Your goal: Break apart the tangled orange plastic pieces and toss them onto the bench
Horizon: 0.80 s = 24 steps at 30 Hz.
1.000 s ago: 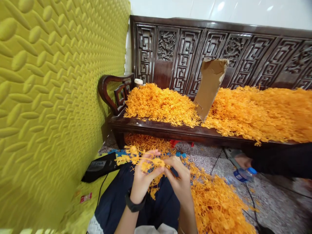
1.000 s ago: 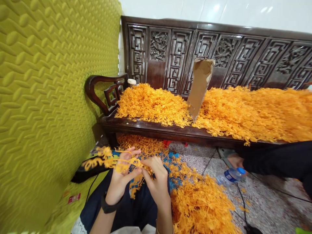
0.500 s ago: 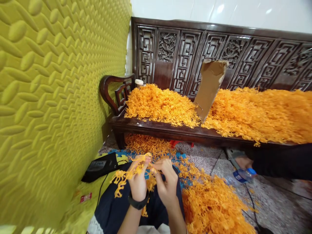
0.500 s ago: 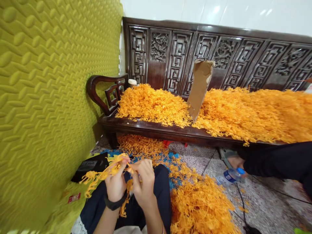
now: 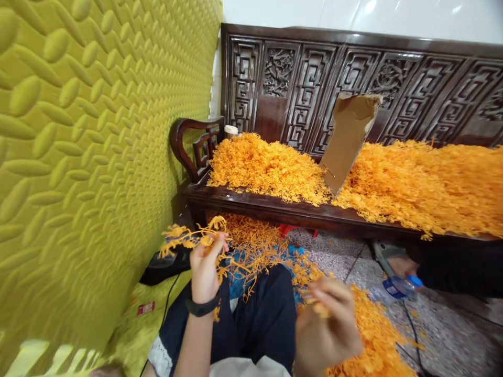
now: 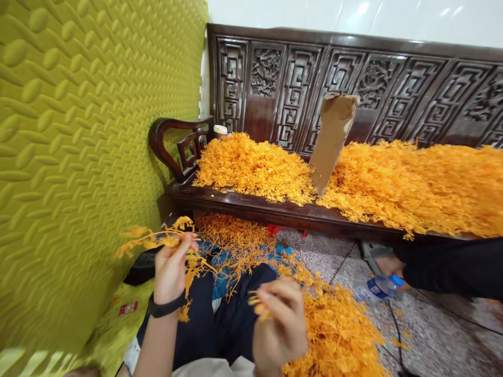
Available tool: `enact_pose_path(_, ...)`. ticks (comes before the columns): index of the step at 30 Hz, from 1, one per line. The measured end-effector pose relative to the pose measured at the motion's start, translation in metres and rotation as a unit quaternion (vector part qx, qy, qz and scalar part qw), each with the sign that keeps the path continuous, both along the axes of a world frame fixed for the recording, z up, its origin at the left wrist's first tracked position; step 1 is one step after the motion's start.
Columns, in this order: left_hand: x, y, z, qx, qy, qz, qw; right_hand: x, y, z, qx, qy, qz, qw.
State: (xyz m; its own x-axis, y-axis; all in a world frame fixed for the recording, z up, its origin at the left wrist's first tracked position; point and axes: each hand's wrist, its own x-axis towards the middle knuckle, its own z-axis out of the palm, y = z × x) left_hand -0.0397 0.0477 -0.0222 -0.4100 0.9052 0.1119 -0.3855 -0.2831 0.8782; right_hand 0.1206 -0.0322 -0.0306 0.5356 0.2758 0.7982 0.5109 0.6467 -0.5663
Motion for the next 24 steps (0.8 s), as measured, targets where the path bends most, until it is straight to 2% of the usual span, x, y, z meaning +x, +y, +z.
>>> enact_pose_path(1, 0.005, -0.004, -0.003, -0.016, 0.021, -0.027, 0.999, 0.013, 0.013, 0.013, 0.044, 0.046, -0.084, 0.994)
enact_pose_path(2, 0.009, -0.008, -0.006, -0.029, 0.042, -0.054, 0.997, 0.028, 0.031, 0.027, 0.086, 0.09, -0.183, 0.975)
enact_pose_path(3, 0.014, -0.011, -0.008, -0.037, 0.066, -0.078, 0.994, 0.045, 0.053, 0.04, 0.099, 0.116, -0.267, 0.952)
enact_pose_path(4, 0.017, -0.014, -0.009, -0.04, 0.09, -0.1, 0.99, 0.061, 0.079, 0.053, 0.133, 0.153, -0.344, 0.917)
enact_pose_path(5, 0.02, -0.016, -0.01, -0.039, 0.113, -0.118, 0.986, 0.077, 0.106, 0.063, 0.095, 0.153, -0.336, 0.925)
enact_pose_path(6, 0.022, -0.018, -0.01, -0.035, 0.133, -0.132, 0.982, 0.091, 0.132, 0.07, 0.04, 0.119, -0.277, 0.953)
enact_pose_path(7, 0.023, -0.019, -0.01, -0.03, 0.148, -0.144, 0.978, 0.102, 0.156, 0.074, -0.047, 0.057, -0.174, 0.982)
enact_pose_path(8, 0.024, -0.021, -0.009, -0.027, 0.159, -0.153, 0.975, 0.11, 0.176, 0.074, -0.137, 0.032, -0.078, 0.987)
enact_pose_path(10, 0.026, -0.023, -0.008, -0.03, 0.173, -0.166, 0.97, 0.113, 0.196, 0.066, -0.242, 0.021, 0.049, 0.969)
enact_pose_path(12, 0.027, -0.024, -0.008, -0.041, 0.182, -0.171, 0.967, 0.102, 0.189, 0.05, -0.276, 0.02, 0.121, 0.953)
enact_pose_path(14, 0.029, -0.023, -0.008, -0.045, 0.192, -0.167, 0.966, 0.081, 0.161, 0.033, -0.29, -0.002, 0.209, 0.934)
enact_pose_path(15, 0.03, -0.022, -0.009, -0.042, 0.198, -0.162, 0.966, 0.068, 0.142, 0.026, -0.301, -0.018, 0.271, 0.914)
enact_pose_path(16, 0.031, -0.021, -0.01, -0.039, 0.207, -0.157, 0.965, 0.057, 0.124, 0.02, -0.309, -0.031, 0.356, 0.881)
enact_pose_path(18, 0.032, -0.019, -0.011, -0.034, 0.226, -0.151, 0.962, 0.035, 0.093, 0.012, -0.324, -0.045, 0.447, 0.832)
enact_pose_path(19, 0.033, -0.019, -0.012, -0.033, 0.235, -0.15, 0.96, 0.027, 0.082, 0.009, -0.33, -0.043, 0.46, 0.824)
enact_pose_path(20, 0.034, -0.019, -0.013, -0.033, 0.242, -0.151, 0.958, 0.02, 0.075, 0.007, -0.334, -0.034, 0.448, 0.828)
enact_pose_path(24, 0.033, -0.022, -0.016, -0.038, 0.268, -0.15, 0.951, 0.01, 0.072, -0.004, -0.321, 0.044, 0.366, 0.872)
